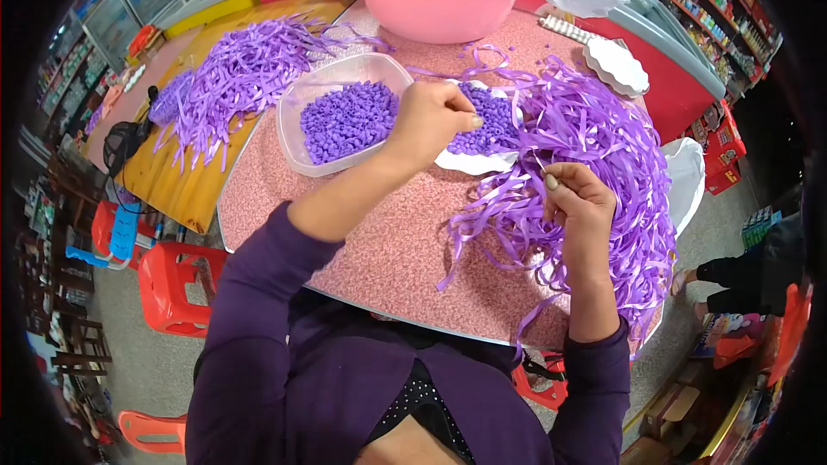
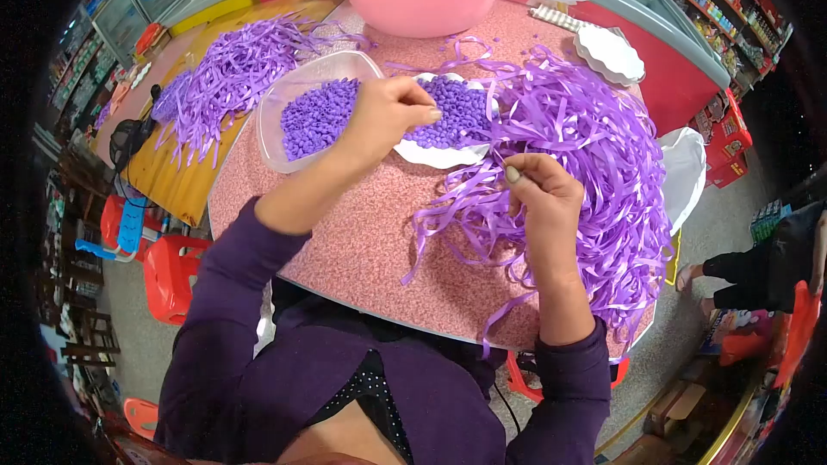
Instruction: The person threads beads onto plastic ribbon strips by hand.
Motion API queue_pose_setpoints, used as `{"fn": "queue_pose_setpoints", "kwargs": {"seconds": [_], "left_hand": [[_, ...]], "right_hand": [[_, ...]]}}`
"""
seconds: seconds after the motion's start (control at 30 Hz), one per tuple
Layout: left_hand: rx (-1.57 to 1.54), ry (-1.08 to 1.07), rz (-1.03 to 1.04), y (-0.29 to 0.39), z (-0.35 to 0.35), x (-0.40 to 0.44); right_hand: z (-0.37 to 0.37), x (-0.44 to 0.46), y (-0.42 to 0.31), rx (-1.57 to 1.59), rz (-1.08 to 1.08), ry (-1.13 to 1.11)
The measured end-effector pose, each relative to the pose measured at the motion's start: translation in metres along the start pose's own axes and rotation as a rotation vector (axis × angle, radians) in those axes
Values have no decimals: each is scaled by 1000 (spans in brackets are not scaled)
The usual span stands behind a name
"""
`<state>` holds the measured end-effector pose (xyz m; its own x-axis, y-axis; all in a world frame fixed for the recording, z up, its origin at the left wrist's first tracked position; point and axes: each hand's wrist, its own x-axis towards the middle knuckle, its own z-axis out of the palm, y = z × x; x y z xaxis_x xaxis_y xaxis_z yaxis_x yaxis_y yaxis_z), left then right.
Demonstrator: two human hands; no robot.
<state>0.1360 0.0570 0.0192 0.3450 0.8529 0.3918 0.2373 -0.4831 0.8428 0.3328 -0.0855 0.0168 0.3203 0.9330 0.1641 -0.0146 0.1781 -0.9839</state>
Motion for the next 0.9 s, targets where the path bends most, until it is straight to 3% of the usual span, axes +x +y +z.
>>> {"fn": "queue_pose_setpoints", "kwargs": {"seconds": [0.03, 0.13, 0.17, 0.23, 0.37, 0.53, 0.67, 0.77, 0.87, 0.9], "left_hand": [[6, -7, 4, -6, 5, 12], [500, -174, 210, -28, 21, 44], [504, -182, 213, -37, 27, 46], [716, -44, 352, -37, 35, 46], [620, -156, 343, -38, 38, 47], [733, -306, 134, -41, 44, 45], [743, -303, 150, -52, 44, 44], [707, -183, 226, -51, 43, 42], [242, -77, 298, -47, 34, 40], [245, -74, 298, -36, 29, 35]], "right_hand": [[-6, 0, 3, 33, 50, 6], [-14, -3, 6, 84, 108, 15], [-16, -4, 5, 89, 118, 12], [-21, -5, 1, 95, 107, -4], [-22, -7, -4, 158, 75, 8], [-23, -9, -9, 146, 58, 0], [-23, -7, -8, 143, 104, -17], [-23, -6, -2, 175, 97, -25], [-20, -7, -1, 145, 116, -32], [-19, -7, 1, 155, 118, -20]]}}
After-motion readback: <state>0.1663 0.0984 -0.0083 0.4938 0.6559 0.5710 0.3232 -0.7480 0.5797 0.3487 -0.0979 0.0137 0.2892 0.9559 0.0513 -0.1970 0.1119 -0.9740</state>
